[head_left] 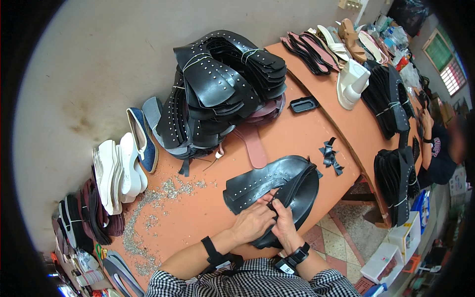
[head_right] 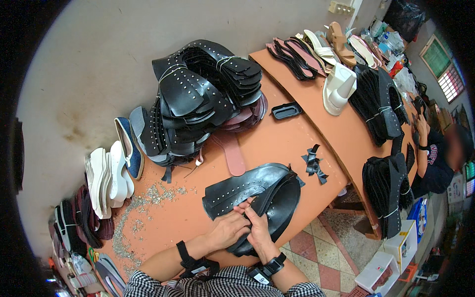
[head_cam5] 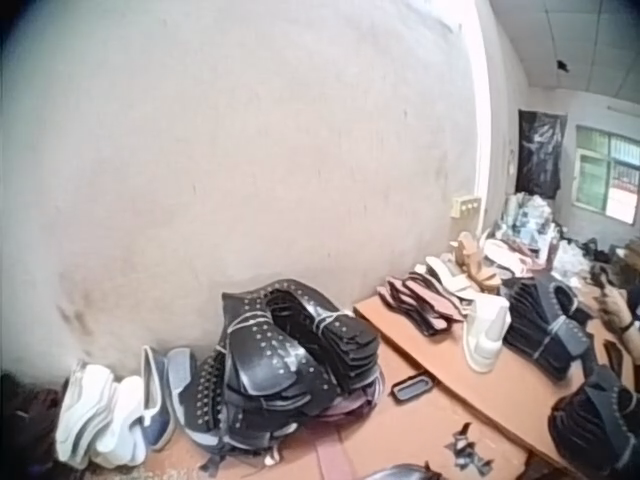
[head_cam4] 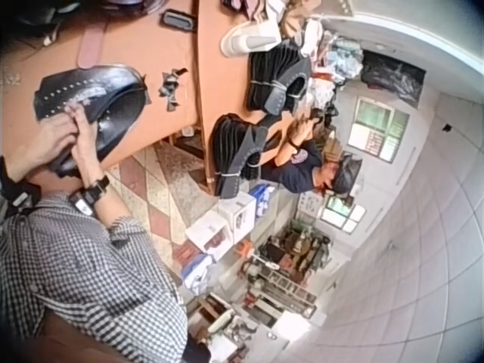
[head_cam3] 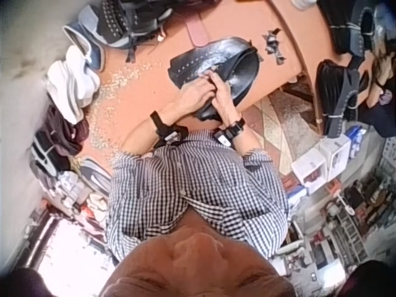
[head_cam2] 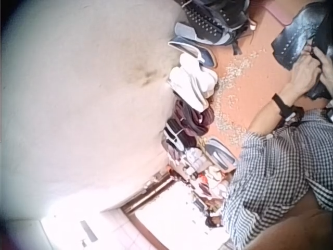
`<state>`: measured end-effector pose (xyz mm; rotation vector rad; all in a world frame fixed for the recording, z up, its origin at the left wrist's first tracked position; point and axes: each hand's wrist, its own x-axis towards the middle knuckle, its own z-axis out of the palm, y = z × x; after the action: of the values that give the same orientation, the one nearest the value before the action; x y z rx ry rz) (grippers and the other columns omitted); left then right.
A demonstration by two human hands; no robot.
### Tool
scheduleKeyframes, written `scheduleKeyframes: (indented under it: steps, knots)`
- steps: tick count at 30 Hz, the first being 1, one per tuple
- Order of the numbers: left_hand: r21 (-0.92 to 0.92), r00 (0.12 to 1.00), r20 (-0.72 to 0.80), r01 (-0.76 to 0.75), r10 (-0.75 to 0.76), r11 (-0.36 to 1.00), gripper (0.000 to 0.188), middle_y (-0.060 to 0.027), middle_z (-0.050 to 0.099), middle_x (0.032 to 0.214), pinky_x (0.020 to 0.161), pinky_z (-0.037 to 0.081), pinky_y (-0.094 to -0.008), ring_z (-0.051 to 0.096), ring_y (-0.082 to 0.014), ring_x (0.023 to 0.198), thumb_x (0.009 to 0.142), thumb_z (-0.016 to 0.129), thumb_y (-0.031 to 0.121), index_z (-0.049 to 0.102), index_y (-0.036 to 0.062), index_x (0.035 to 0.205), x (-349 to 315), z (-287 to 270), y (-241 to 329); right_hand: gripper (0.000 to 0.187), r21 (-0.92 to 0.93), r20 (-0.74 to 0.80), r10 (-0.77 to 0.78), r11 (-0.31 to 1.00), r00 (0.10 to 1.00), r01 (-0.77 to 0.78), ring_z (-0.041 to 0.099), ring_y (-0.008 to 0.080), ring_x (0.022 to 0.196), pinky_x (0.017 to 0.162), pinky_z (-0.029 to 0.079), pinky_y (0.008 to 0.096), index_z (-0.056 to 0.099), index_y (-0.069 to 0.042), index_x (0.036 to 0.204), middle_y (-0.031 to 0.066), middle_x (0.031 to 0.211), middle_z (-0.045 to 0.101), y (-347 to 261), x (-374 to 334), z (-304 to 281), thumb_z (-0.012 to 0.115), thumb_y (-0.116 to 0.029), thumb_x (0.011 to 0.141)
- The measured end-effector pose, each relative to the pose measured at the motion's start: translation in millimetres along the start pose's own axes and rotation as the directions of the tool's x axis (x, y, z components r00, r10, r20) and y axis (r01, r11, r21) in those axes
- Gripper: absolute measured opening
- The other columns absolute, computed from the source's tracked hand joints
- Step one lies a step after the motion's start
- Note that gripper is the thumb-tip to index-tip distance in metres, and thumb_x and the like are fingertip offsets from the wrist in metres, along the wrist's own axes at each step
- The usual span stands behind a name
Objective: The recorder is inspecting and organizing various shoe upper components and materials on a work table.
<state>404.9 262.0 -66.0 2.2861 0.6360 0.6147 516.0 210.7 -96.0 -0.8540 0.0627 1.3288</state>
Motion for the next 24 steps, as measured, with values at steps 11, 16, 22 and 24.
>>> scheduleKeyframes:
  steps: [11,16,22,24]
  knots:
    - [0.381,0.882,-0.115,0.463,-0.456,0.800,0.036,-0.0159,0.056,0.094,0.080,0.042,-0.0427,0.051,-0.0321,0.095,0.067,0.069,0.025,0.059,0.0016,0.093,42,-21,-66,0.022,0.066,-0.068,0.032,0.997,0.997,-0.027,0.055,0.0188,0.075,0.068,0.048,0.0343,0.052,-0.005,0.099,0.0043,0.080,0.054,7,2,-11,0.059,-0.018,0.083]
    - [0.355,0.961,-0.149,0.274,-0.235,0.894,0.014,-0.0093,0.055,0.079,0.063,0.047,-0.0366,0.055,-0.0263,0.076,0.070,0.064,0.016,0.059,0.0042,0.075,27,-21,-45,0.029,0.101,-0.070,0.064,0.993,0.995,-0.057,0.058,0.0247,0.091,0.073,0.049,0.0351,0.049,-0.002,0.104,0.0127,0.095,0.058,6,1,-10,0.060,-0.017,0.083]
    - [0.193,0.999,-0.008,-0.038,0.041,0.980,0.012,-0.0072,0.056,0.076,0.060,0.046,-0.0330,0.055,-0.0238,0.068,0.070,0.065,0.013,0.061,0.0052,0.079,-7,-9,-2,0.037,0.051,0.058,-0.019,0.999,0.998,0.016,0.055,0.0274,0.097,0.078,0.048,0.0374,0.045,-0.002,0.108,0.0133,0.100,0.055,5,-6,0,0.063,-0.015,0.079]
    - [-0.024,0.998,0.009,0.066,-0.066,0.998,0.015,-0.0083,0.057,0.077,0.062,0.047,-0.0328,0.056,-0.0249,0.069,0.071,0.065,0.014,0.062,0.0042,0.082,-5,-11,-5,0.036,-0.011,0.014,-0.020,1.000,1.000,0.020,0.056,0.0254,0.091,0.079,0.048,0.0375,0.046,-0.003,0.108,0.0108,0.096,0.057,4,-6,-4,0.063,-0.015,0.079]
